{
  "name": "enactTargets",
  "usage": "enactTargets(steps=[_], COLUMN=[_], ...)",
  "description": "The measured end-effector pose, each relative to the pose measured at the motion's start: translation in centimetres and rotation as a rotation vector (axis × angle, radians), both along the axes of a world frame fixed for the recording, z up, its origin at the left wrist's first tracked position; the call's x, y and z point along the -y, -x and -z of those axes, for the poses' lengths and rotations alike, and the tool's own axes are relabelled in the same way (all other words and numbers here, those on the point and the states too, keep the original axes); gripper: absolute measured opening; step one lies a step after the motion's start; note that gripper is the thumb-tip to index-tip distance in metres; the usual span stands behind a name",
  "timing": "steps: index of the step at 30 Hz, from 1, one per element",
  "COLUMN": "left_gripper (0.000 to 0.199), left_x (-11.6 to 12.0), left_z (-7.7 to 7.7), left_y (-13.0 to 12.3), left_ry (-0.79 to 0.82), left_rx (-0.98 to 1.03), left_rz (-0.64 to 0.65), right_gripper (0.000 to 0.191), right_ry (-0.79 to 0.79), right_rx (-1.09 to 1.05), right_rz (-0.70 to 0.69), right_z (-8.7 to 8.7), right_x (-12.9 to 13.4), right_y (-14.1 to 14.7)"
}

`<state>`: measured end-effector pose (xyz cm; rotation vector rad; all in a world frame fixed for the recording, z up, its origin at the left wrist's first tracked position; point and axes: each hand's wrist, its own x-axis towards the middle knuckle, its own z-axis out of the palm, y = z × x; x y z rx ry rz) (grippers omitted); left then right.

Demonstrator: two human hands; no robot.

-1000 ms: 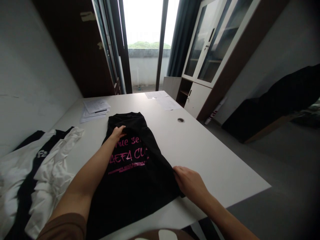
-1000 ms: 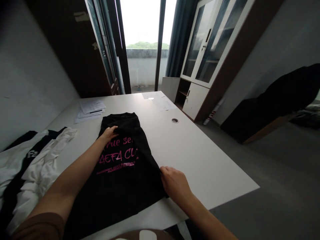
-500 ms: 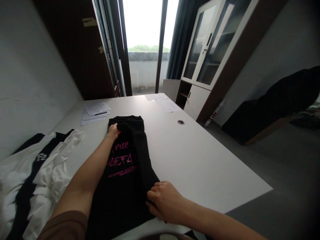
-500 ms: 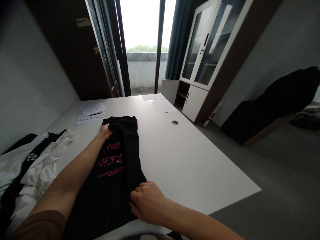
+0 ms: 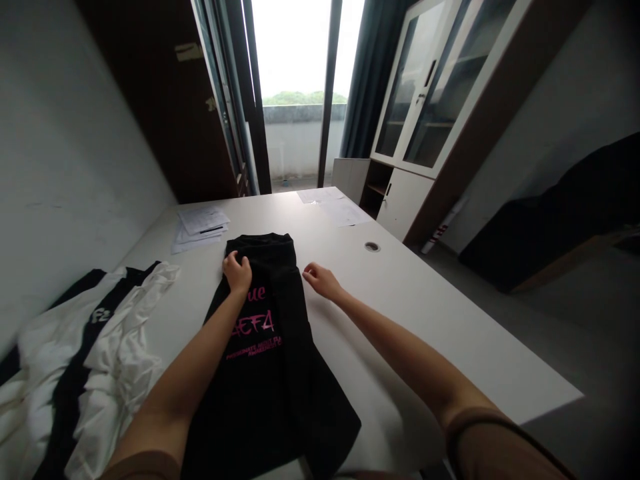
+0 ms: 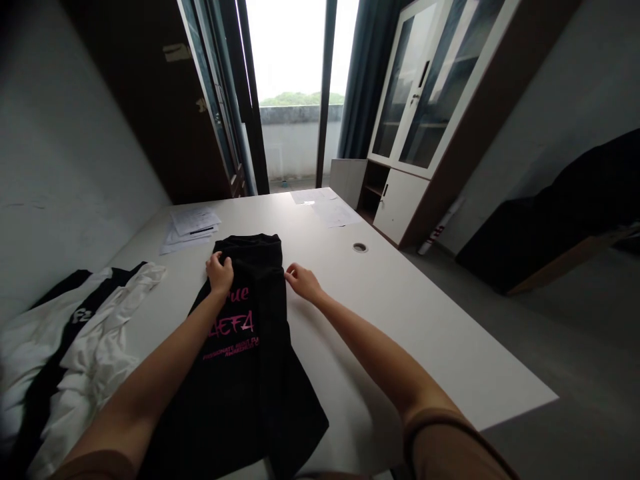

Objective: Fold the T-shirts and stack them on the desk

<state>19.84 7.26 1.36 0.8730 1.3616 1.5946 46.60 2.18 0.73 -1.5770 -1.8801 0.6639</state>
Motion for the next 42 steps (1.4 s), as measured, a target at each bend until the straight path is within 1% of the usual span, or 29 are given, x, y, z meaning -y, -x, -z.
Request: enactTargets(steps=[1,2,3,4,6,7,8,9,11,12,14,17,19,21,24,26,28,29,30,32,33,34,35,36,39,40,42], left_gripper=[0.033,0.030,0.025,0.020,0.016,0.016,0.015,0.017,0.030,0.035,0.037,0.031,0.028,0.025,0.020,0.021,0.020,0.023,0.030,0.053,0.062,0.065,0.061,0.053,0.031,0.027,0.025], left_x=[1.4,2.9,4.7,6.6,10.7,12.6,14.5,16.1,18.4,19.1,19.8,19.8,19.8,19.9,20.3,20.6,20.8,20.8,20.9,21.0,21.0,21.0,21.1,21.1,21.1,21.1,21.1], left_z=[0.1,0.2,0.3,0.4,0.4,0.2,0.0,-0.3,-0.9,-1.1,-1.4,-1.1,-0.6,0.1,0.8,0.9,0.7,0.6,0.5,0.4,0.4,0.5,0.6,0.8,1.5,1.8,2.1], left_y=[-1.0,-2.1,-3.2,-4.2,-6.1,-6.8,-7.3,-7.7,-8.0,-8.0,-8.0,-8.1,-8.3,-8.6,-9.1,-9.3,-9.5,-9.6,-9.7,-9.7,-9.7,-9.8,-9.8,-9.8,-9.9,-10.0,-10.1], left_ry=[-0.103,-0.198,-0.271,-0.329,-0.442,-0.506,-0.571,-0.630,-0.727,-0.762,-0.816,-0.875,-0.901,-0.927,-1.006,-1.032,-1.000,-0.974,-0.949,-0.920,-0.925,-0.942,-0.967,-0.995,-1.049,-1.052,-1.051], left_rx=[-0.262,-0.538,-0.747,-0.898,-1.113,-1.209,-1.282,-1.325,-1.379,-1.395,-1.409,-1.382,-1.386,-1.411,-1.422,-1.414,-1.396,-1.380,-1.359,-1.318,-1.304,-1.295,-1.292,-1.291,-1.290,-1.290,-1.287], left_rz=[-0.012,0.024,0.120,0.280,0.719,0.882,0.992,1.079,1.190,1.230,1.298,1.372,1.385,1.368,1.333,1.325,1.345,1.363,1.379,1.399,1.408,1.416,1.423,1.428,1.405,1.392,1.373], right_gripper=[0.020,0.022,0.027,0.031,0.040,0.042,0.044,0.045,0.045,0.045,0.047,0.048,0.047,0.045,0.044,0.043,0.041,0.040,0.039,0.038,0.037,0.037,0.037,0.038,0.042,0.040,0.034], right_ry=[-0.002,0.007,0.022,0.043,0.067,0.054,0.027,-0.008,-0.068,-0.084,-0.094,-0.121,-0.141,-0.162,-0.214,-0.239,-0.243,-0.236,-0.222,-0.182,-0.168,-0.167,-0.184,-0.218,-0.381,-0.429,-0.479], right_rx=[-0.001,-0.007,-0.016,-0.025,-0.020,0.002,0.037,0.082,0.171,0.203,0.238,0.242,0.214,0.166,0.090,0.058,0.052,0.056,0.062,0.077,0.083,0.088,0.091,0.093,0.101,0.111,0.146], right_rz=[0.073,0.130,0.170,0.202,0.245,0.250,0.244,0.229,0.174,0.141,0.076,0.013,0.018,0.061,0.153,0.201,0.218,0.216,0.212,0.198,0.191,0.188,0.196,0.214,0.281,0.263,0.134], right_z=[0.8,1.5,2.1,2.6,3.5,3.9,4.3,4.7,5.4,5.7,6.1,6.5,6.6,6.5,6.2,5.9,5.8,5.8,5.9,6.2,6.4,6.6,6.8,6.9,6.7,6.4,5.5], right_x=[-2.4,-4.7,-6.7,-8.5,-11.5,-12.6,-13.6,-14.4,-15.6,-16.1,-16.8,-17.5,-17.9,-18.2,-19.1,-19.9,-20.5,-20.8,-20.9,-20.9,-20.7,-20.4,-20.0,-19.5,-17.2,-16.3,-14.6], right_y=[0.2,0.4,0.8,1.2,2.3,2.9,3.5,4.0,4.8,5.0,5.1,4.8,4.5,4.2,3.6,3.2,2.8,2.7,2.6,2.7,2.9,3.1,3.3,3.6,4.1,4.3,4.6])
